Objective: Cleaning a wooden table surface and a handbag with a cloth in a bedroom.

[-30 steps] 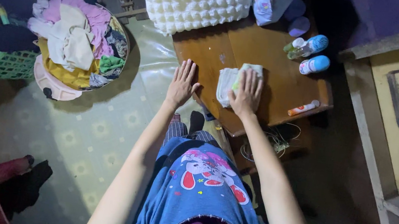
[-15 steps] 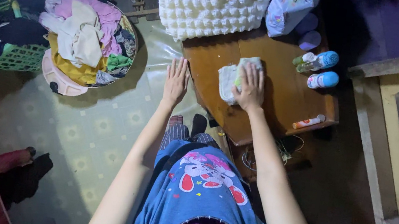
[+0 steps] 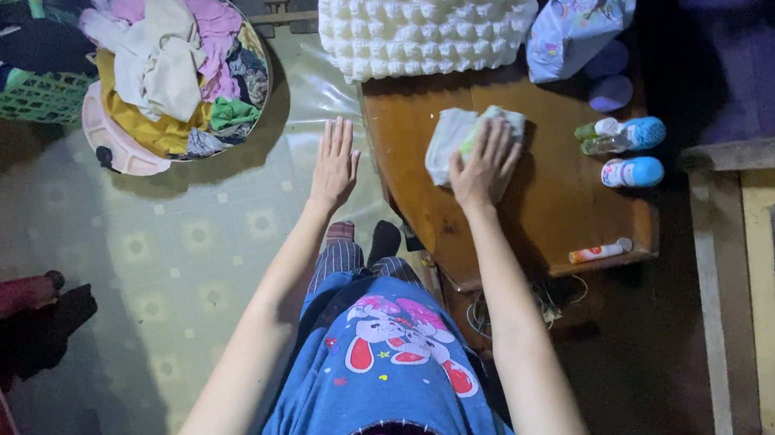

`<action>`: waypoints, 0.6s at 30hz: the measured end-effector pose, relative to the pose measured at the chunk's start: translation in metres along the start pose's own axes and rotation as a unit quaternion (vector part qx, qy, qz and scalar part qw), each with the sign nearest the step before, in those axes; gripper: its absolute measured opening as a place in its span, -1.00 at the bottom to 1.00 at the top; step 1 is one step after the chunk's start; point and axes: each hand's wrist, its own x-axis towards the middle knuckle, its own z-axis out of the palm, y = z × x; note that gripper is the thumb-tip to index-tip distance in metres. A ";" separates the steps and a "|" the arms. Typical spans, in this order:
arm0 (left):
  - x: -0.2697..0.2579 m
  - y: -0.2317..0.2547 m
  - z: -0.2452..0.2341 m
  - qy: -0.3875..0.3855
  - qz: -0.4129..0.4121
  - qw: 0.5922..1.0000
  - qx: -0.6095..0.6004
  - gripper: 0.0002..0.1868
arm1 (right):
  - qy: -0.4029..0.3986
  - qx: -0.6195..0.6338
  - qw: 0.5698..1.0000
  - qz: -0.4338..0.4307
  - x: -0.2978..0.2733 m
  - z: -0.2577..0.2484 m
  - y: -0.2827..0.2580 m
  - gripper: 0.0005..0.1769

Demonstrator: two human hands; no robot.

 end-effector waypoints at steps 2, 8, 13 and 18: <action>-0.004 -0.004 -0.002 0.001 -0.003 1.000 -0.006 -0.34 | 0.006 0.013 0.998 -0.063 0.003 0.018 -0.014 -0.05; -0.008 -0.011 -0.009 0.005 -0.011 1.000 -0.003 -0.34 | -0.097 0.061 0.956 -0.271 0.007 0.003 -0.057 -0.04; -0.008 -0.008 -0.019 0.007 -0.002 1.000 0.013 -0.33 | -0.063 0.113 0.922 -0.364 0.033 0.019 -0.042 -0.05; -0.010 -0.009 -0.018 0.018 0.016 1.000 0.014 -0.32 | -0.012 0.081 0.978 -0.194 0.045 0.010 -0.026 -0.11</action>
